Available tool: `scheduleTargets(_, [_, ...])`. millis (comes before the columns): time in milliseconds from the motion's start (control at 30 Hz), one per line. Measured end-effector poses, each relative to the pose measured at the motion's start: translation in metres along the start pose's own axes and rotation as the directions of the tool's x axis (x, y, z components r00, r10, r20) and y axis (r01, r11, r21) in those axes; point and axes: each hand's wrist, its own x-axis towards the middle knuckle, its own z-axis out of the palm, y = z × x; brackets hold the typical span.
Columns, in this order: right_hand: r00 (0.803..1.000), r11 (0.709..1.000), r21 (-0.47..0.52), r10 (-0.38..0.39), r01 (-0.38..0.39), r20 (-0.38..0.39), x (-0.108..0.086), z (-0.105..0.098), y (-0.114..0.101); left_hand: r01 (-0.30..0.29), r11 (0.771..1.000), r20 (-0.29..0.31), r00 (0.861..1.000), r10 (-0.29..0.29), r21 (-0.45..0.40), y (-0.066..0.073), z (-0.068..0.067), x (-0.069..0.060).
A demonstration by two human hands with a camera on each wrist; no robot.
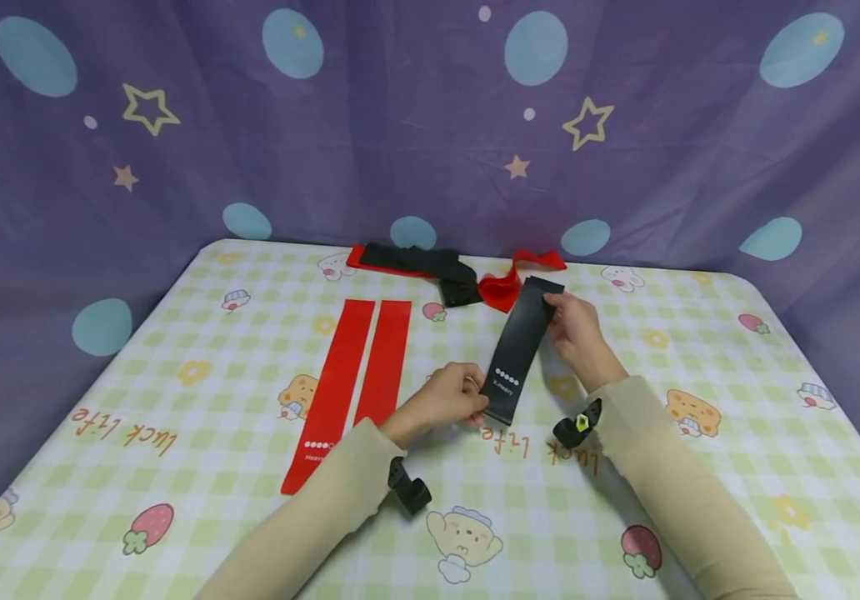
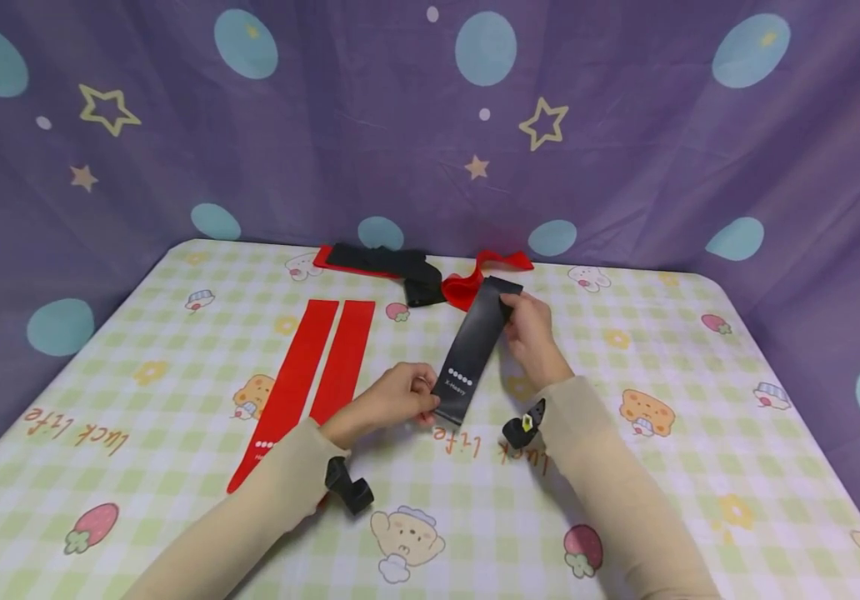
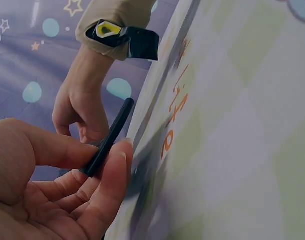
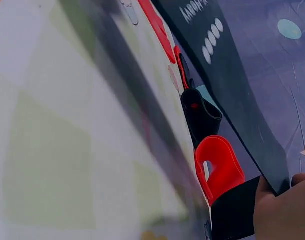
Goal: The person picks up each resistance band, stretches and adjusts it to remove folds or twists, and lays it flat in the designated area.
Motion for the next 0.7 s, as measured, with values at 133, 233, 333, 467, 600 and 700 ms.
scheduleTargets(133, [1.000, 0.999, -0.012, 0.029, -0.030, -0.009, -0.001, 0.001, -0.004, -0.026, 1.000, 0.003, 1.000, 0.026, 0.013, 0.000, 0.001, -0.006])
scheduleTargets(233, [0.999, 0.999, -0.012, 0.043, -0.043, 0.003, 0.000, 0.001, -0.006, -0.036, 0.999, 0.011, 0.999, 0.036, 0.003, -0.001, 0.002, -0.010])
scheduleTargets(333, [0.997, 0.998, -0.001, 0.058, -0.058, 0.043, 0.000, 0.000, -0.007, -0.038, 0.999, 0.021, 0.999, 0.038, -0.017, 0.000, 0.003, -0.015])
scheduleTargets(467, [0.991, 0.997, 0.020, 0.077, -0.079, 0.113, 0.001, 0.000, -0.009, -0.024, 0.998, 0.049, 0.998, 0.027, -0.061, 0.002, 0.007, -0.022])
scheduleTargets(600, [0.987, 0.996, 0.003, 0.092, -0.093, 0.134, 0.001, 0.001, -0.012, -0.021, 0.994, 0.074, 0.997, 0.029, -0.105, 0.003, 0.010, -0.027])
scheduleTargets(700, [0.988, 0.995, -0.021, 0.102, -0.100, 0.118, 0.000, 0.002, -0.013, -0.026, 0.993, 0.079, 0.996, 0.036, -0.119, 0.002, 0.012, -0.030])
